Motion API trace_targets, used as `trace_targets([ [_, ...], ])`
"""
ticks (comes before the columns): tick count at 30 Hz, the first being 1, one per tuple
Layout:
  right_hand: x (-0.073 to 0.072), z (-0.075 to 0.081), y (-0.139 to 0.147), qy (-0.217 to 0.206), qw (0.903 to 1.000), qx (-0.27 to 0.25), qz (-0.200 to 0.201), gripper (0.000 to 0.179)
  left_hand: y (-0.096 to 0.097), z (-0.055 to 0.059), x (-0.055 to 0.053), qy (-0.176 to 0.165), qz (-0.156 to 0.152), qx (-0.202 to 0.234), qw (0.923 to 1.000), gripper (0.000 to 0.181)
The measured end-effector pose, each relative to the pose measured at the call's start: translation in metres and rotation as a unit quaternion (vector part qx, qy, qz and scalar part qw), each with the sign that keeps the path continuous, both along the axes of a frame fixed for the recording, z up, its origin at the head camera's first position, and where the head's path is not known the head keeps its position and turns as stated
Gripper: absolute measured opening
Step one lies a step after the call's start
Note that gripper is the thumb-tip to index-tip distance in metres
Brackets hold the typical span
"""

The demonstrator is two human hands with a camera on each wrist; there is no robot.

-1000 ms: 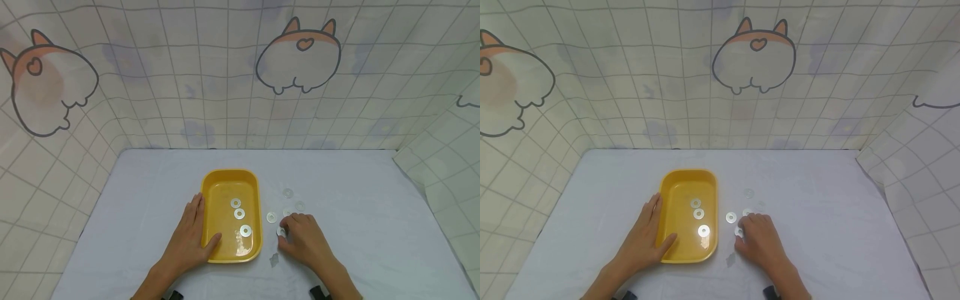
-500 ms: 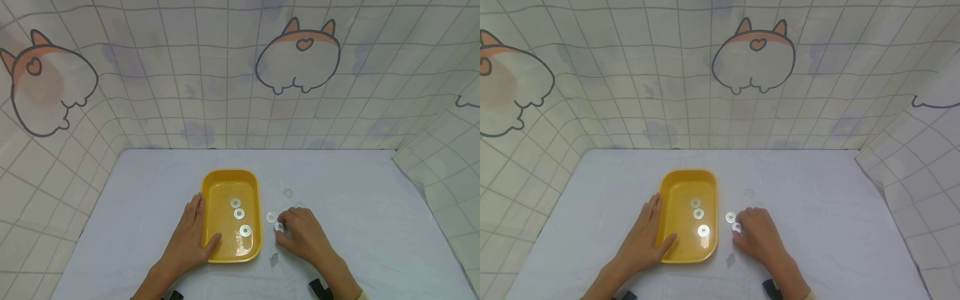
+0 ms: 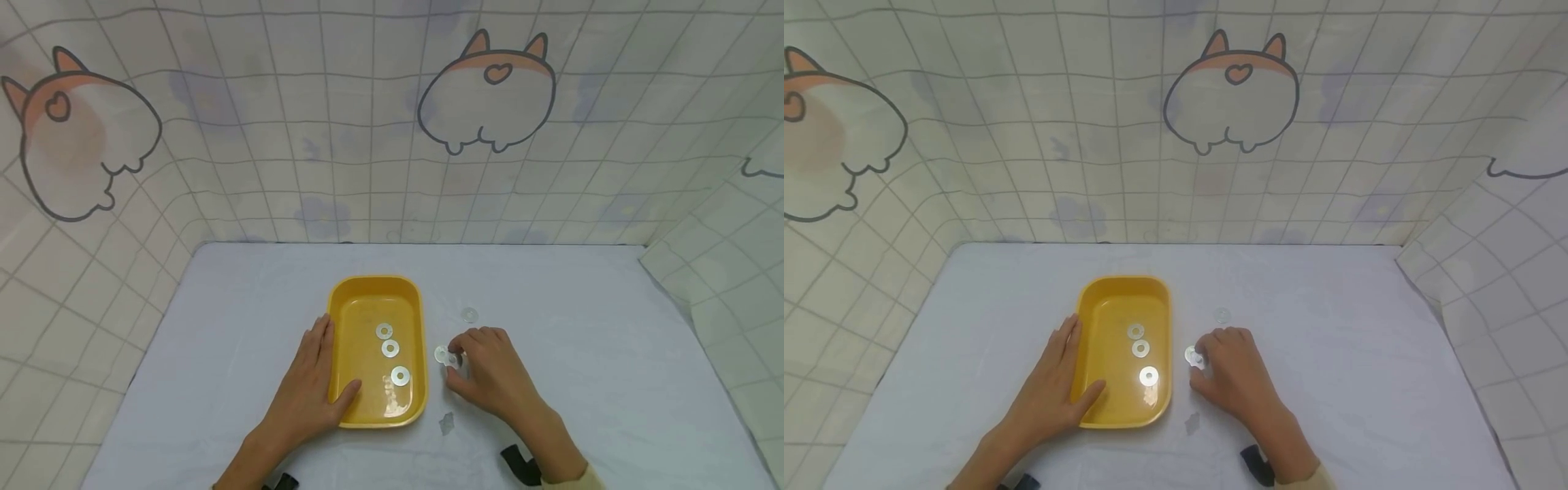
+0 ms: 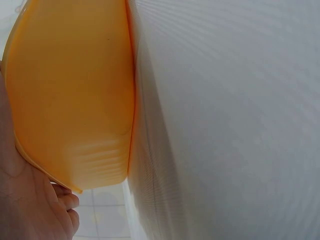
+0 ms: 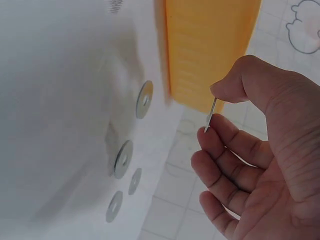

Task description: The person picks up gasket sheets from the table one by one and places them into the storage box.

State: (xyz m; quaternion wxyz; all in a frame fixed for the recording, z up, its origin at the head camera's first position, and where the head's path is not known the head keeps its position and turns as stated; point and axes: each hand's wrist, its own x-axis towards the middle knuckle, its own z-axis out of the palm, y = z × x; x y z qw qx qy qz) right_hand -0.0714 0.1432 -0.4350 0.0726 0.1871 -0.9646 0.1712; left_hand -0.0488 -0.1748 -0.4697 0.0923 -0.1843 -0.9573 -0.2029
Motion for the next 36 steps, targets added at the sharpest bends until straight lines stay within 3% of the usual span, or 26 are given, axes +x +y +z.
trace_targets([
  [13, -0.009, 0.013, -0.009, 0.023, 0.9994, -0.012, 0.023, 0.021, 0.000, 0.001, 0.000, -0.007, -0.001, -0.001, 1.0000, 0.100],
  [26, -0.015, 0.026, -0.026, 0.006, 0.9990, -0.020, 0.040, 0.025, 0.000, 0.000, 0.000, -0.002, 0.001, -0.003, 1.0000, 0.100],
  [36, -0.022, 0.026, -0.033, -0.001, 0.9968, -0.031, 0.073, 0.022, 0.001, -0.003, -0.001, 0.016, -0.001, -0.003, 0.9999, 0.102],
])
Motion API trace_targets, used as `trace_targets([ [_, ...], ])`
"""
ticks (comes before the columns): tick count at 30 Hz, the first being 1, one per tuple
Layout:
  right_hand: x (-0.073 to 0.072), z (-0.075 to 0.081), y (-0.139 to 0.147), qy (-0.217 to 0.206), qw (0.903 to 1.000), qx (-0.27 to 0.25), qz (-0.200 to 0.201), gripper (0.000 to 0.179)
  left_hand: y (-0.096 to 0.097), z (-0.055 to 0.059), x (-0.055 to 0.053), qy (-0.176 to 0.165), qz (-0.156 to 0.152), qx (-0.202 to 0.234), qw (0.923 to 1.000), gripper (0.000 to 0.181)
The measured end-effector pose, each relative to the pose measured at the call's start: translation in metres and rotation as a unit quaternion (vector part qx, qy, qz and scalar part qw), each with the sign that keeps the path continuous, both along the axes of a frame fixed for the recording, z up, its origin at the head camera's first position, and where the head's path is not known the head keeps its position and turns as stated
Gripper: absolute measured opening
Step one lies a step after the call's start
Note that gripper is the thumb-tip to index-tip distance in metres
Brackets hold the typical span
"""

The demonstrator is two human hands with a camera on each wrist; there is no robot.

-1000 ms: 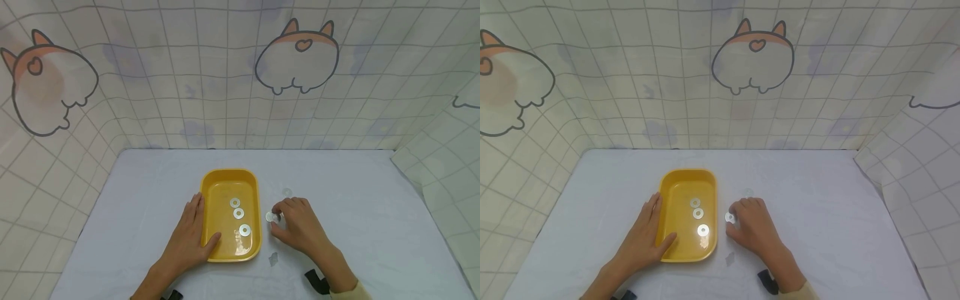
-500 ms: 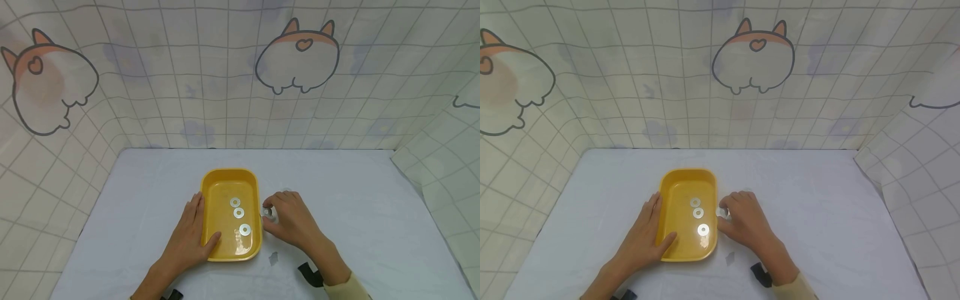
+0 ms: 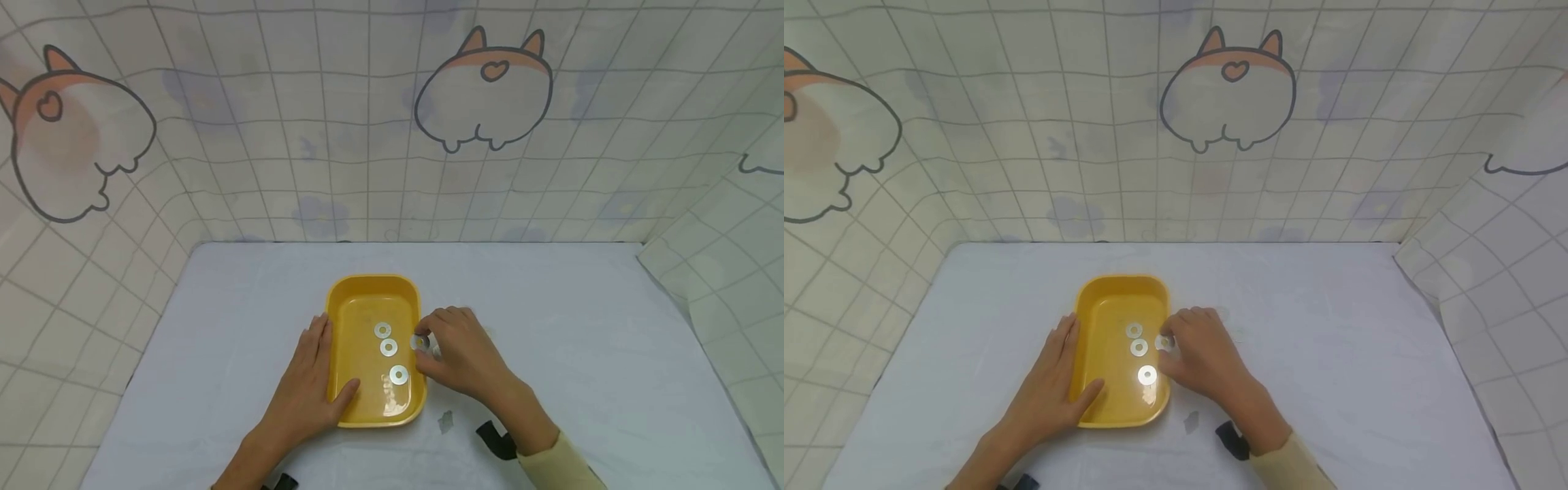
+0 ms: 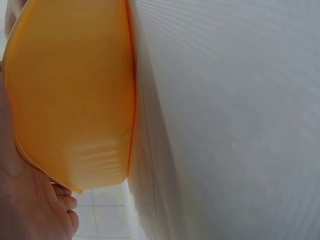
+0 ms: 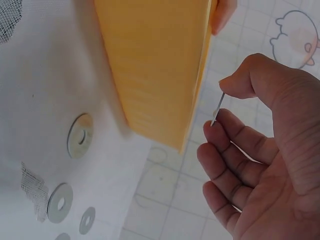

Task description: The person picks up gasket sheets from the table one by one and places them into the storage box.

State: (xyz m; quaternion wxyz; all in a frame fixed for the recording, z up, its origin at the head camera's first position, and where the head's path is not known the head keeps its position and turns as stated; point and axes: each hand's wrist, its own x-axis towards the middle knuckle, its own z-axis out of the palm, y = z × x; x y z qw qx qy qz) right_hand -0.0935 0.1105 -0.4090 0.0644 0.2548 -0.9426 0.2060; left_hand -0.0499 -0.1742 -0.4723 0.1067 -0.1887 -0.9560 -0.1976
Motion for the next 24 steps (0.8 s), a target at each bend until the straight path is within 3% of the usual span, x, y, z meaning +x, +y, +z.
trace_targets([
  [8, -0.004, 0.001, -0.009, 0.000, 0.9998, 0.002, 0.020, 0.022, -0.001, 0.002, 0.001, 0.007, -0.002, 0.006, 1.0000, 0.102],
  [16, -0.008, 0.007, -0.017, 0.006, 0.9992, 0.005, 0.039, 0.022, 0.000, 0.004, 0.000, -0.026, 0.002, 0.007, 0.9996, 0.105],
  [24, -0.012, 0.011, -0.029, -0.010, 0.9981, 0.007, 0.060, 0.023, -0.001, 0.003, 0.001, -0.022, -0.002, 0.009, 0.9997, 0.103],
])
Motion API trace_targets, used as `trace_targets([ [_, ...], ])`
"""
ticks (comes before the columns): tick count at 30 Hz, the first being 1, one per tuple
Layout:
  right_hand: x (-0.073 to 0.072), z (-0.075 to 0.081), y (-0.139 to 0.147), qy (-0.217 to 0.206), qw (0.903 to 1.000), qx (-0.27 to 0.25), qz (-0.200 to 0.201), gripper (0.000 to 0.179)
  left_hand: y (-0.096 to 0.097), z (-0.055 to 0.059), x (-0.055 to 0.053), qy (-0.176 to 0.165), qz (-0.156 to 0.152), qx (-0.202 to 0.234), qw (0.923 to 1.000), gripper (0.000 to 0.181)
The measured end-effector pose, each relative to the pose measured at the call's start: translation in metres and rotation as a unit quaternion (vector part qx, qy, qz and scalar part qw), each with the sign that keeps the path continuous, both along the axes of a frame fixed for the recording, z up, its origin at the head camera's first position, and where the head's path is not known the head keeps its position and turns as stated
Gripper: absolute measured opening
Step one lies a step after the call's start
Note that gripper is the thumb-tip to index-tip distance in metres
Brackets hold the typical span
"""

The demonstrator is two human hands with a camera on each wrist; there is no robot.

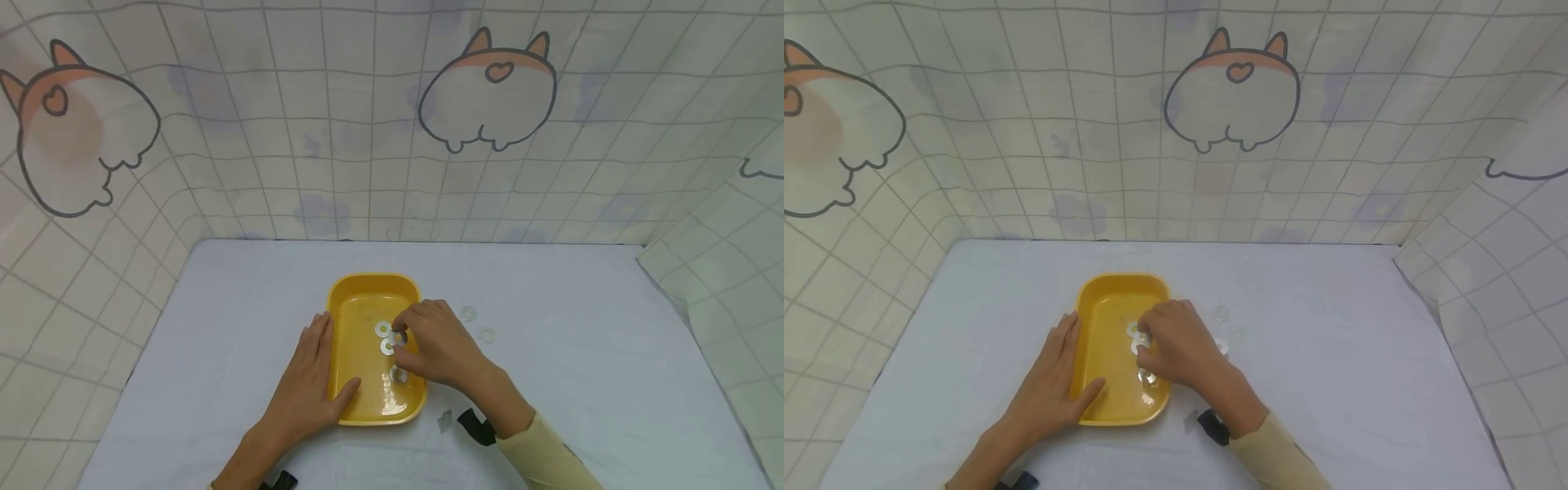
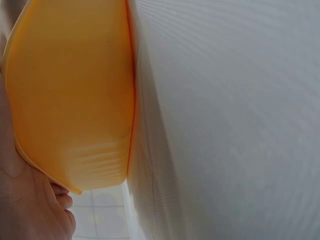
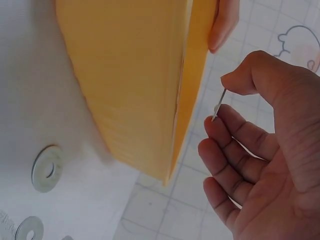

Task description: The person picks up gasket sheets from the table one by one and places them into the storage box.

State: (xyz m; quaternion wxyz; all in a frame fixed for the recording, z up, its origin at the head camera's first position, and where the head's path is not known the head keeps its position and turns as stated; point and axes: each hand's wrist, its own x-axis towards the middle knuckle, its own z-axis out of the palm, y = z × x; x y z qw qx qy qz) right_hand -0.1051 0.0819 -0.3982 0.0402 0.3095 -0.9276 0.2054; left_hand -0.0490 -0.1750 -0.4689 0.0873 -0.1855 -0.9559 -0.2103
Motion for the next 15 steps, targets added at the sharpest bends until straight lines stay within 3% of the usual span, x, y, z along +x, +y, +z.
trace_targets([
  [15, -0.003, -0.001, -0.019, -0.010, 0.9992, 0.023, 0.031, 0.019, -0.001, -0.001, 0.000, 0.005, 0.001, -0.009, 1.0000, 0.101],
])
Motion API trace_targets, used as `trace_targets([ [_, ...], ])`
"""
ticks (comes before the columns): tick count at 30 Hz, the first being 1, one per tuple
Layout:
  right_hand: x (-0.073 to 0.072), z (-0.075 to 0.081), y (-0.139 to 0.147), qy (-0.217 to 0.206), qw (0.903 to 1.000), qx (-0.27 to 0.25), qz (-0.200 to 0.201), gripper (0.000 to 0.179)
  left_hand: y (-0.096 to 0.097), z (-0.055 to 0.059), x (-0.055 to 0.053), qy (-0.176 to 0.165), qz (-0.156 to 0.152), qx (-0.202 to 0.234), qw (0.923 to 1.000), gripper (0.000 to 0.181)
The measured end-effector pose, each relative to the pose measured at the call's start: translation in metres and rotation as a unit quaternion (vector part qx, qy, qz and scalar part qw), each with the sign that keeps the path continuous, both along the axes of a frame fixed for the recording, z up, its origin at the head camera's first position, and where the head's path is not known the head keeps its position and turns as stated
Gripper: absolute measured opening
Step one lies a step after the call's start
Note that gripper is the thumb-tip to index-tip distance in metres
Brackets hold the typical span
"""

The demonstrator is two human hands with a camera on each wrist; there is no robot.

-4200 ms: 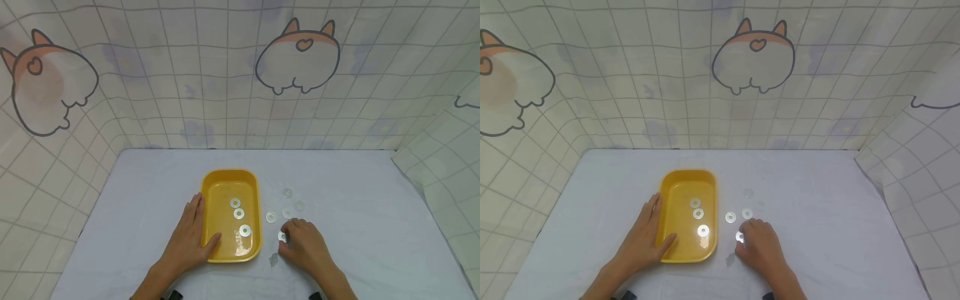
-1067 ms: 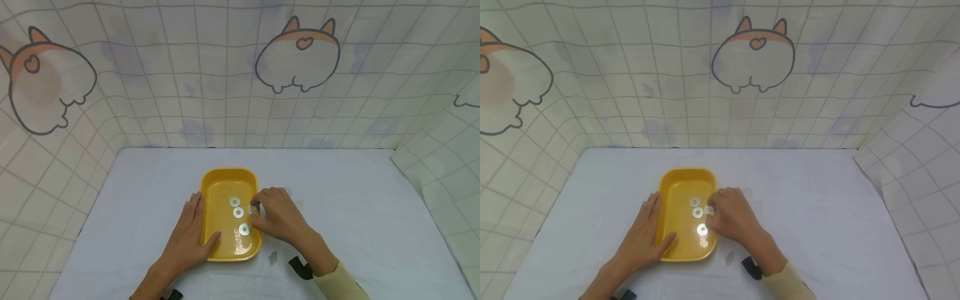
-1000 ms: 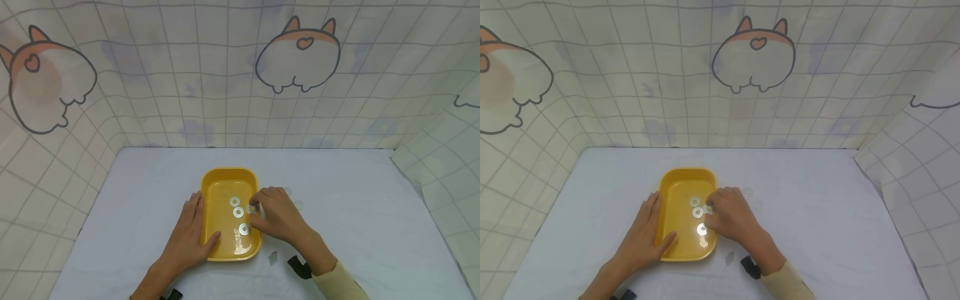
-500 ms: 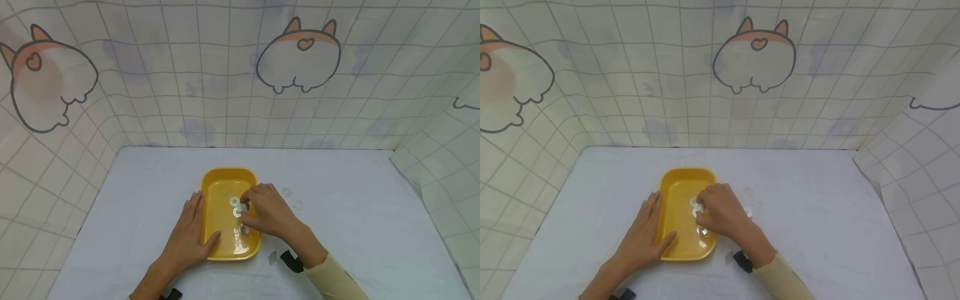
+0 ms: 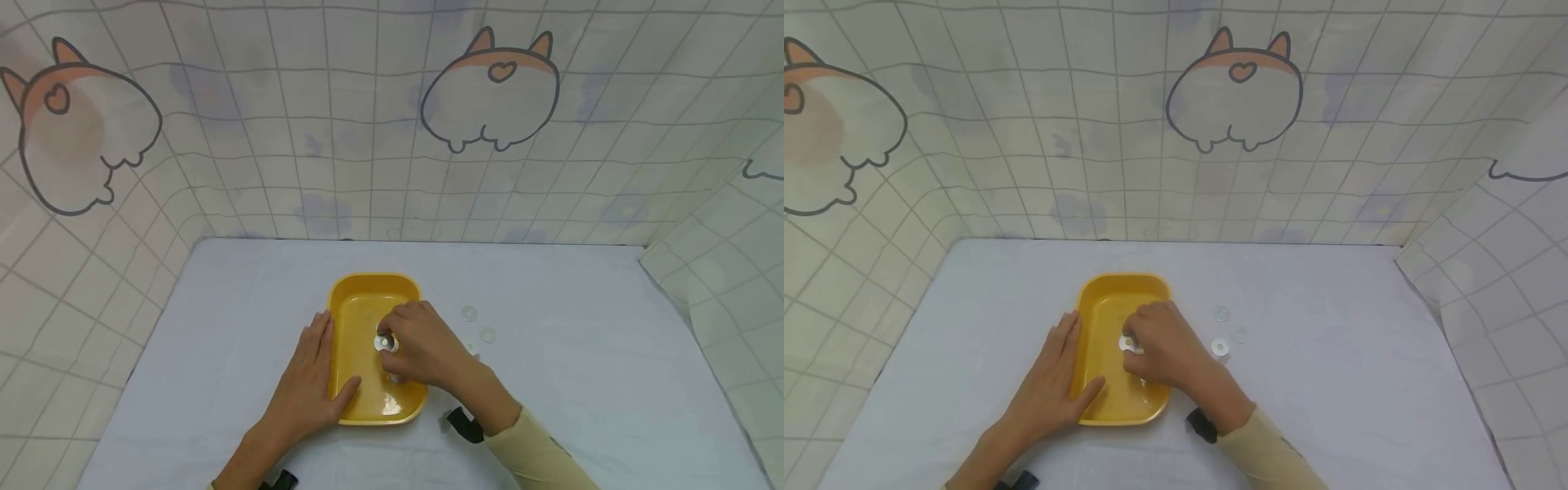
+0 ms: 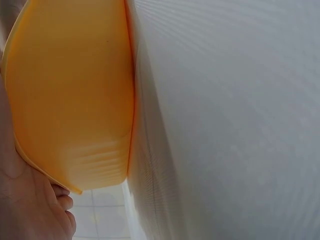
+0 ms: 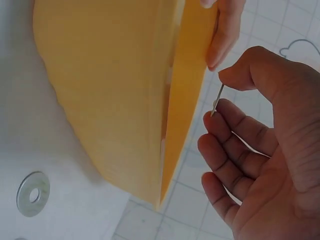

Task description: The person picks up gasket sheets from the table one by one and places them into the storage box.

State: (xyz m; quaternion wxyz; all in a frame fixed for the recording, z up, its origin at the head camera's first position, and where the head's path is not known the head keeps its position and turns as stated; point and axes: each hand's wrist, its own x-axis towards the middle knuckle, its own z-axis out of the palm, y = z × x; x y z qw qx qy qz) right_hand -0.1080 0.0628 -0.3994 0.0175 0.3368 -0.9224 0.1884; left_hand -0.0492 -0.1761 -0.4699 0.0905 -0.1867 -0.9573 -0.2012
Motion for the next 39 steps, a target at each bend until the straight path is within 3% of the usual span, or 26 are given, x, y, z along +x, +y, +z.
trace_targets([
  [7, 0.000, -0.003, -0.007, 0.016, 0.9996, -0.006, 0.022, 0.016, 0.000, -0.002, -0.001, 0.021, -0.006, -0.002, 0.9998, 0.099],
  [20, 0.002, -0.003, -0.011, 0.001, 0.9994, 0.017, 0.029, 0.024, 0.001, 0.000, -0.001, 0.000, -0.002, -0.003, 1.0000, 0.099],
  [32, 0.004, -0.003, 0.005, 0.010, 0.9999, 0.004, 0.000, 0.029, 0.001, 0.002, 0.000, -0.005, 0.006, -0.004, 1.0000, 0.100],
  [39, 0.008, -0.004, 0.017, -0.004, 0.9997, -0.021, -0.014, 0.026, 0.001, 0.000, 0.000, 0.001, 0.006, -0.005, 1.0000, 0.099],
])
